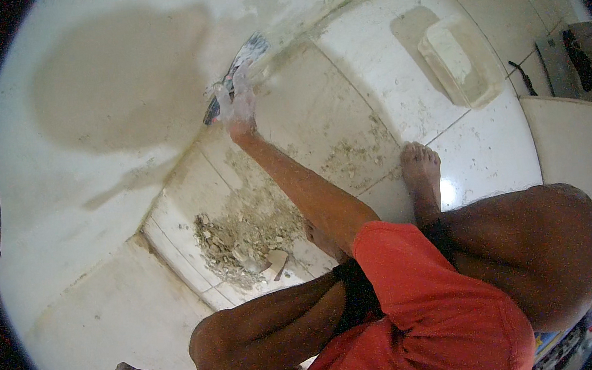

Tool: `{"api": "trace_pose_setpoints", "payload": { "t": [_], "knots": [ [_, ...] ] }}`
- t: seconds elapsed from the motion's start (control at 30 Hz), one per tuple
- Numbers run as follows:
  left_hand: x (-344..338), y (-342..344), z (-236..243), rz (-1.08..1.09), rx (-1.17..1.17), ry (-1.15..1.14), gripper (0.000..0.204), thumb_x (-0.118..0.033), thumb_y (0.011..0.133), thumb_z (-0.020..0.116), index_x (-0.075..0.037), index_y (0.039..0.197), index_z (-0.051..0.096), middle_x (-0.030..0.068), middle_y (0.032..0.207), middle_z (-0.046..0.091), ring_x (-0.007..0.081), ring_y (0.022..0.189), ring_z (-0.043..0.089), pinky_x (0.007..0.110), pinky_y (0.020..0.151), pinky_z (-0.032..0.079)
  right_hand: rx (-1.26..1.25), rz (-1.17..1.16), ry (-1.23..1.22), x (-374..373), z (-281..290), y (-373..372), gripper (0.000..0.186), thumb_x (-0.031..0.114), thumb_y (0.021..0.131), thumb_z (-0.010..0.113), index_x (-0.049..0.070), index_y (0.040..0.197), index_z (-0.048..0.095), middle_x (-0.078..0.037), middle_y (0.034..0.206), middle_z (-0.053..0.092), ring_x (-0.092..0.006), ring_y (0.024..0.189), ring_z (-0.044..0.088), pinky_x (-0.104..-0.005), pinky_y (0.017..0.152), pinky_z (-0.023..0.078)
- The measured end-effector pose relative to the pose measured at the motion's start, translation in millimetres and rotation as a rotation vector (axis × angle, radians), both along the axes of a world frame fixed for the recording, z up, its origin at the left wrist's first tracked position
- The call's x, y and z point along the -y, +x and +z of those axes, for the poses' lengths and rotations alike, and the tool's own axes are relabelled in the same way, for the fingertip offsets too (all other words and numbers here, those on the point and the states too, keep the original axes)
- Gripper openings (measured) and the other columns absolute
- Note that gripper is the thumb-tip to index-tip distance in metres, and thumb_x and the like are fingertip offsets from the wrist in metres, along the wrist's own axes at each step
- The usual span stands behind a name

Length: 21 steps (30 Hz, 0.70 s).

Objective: The person scrapes loose material from a wall using a putty knife and then applies patching compound from a small container to the wall surface.

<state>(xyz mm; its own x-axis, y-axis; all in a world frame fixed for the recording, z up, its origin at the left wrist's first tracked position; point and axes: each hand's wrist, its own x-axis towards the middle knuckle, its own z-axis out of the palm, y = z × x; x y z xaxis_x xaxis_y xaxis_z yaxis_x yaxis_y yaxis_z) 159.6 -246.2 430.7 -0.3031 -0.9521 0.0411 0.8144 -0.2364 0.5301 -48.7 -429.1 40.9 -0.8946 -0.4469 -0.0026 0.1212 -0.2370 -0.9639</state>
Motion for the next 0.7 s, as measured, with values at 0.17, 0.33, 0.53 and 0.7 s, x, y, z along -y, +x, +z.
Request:
{"api": "trace_pose_setpoints", "payload": {
  "t": [0.17,0.33,0.53,0.7],
  "knots": [
    [4,-13,-4,-0.012,-0.023,-0.001,0.016,-0.019,0.097,0.056,-0.010,0.089,0.046,0.0016,0.077,0.046,0.0087,0.054,0.036,0.024,0.047,0.032,0.098,0.197,-0.072,-34,31,43,0.061,0.010,0.091,0.059,-0.002,0.144,0.030,-0.007,0.088,0.055,-0.0124,0.064,0.056,-0.0257,0.046,0.050],
    [6,-3,-1,-0.078,0.010,0.016,0.016,-0.019,0.097,0.057,-0.010,0.089,0.046,0.0014,0.076,0.045,0.0086,0.054,0.036,0.023,0.046,0.033,0.459,0.389,0.061,-82,68,20,0.040,0.012,0.091,0.059,0.001,0.126,0.045,-0.005,0.085,0.057,-0.0147,0.071,0.062,-0.0312,0.056,0.056],
    [-2,2,2,0.084,-0.081,0.060,0.018,-0.020,0.096,0.058,-0.008,0.089,0.045,0.0015,0.078,0.045,0.0086,0.056,0.039,0.023,0.046,0.032,0.546,0.152,-0.264,-52,60,-46,0.014,0.019,0.095,0.058,0.005,0.095,0.055,-0.003,0.081,0.057,-0.0081,0.065,0.055,-0.0256,0.055,0.051],
    [-3,-2,4,0.077,0.001,-0.008,0.017,-0.020,0.096,0.058,-0.009,0.089,0.045,0.0015,0.077,0.044,0.0086,0.055,0.036,0.023,0.046,0.031,0.252,0.191,-0.171,-4,62,27,0.036,0.022,0.094,0.058,-0.004,0.118,0.050,-0.012,0.102,0.054,-0.0195,0.084,0.056,-0.0320,0.069,0.051]
  ]
}}
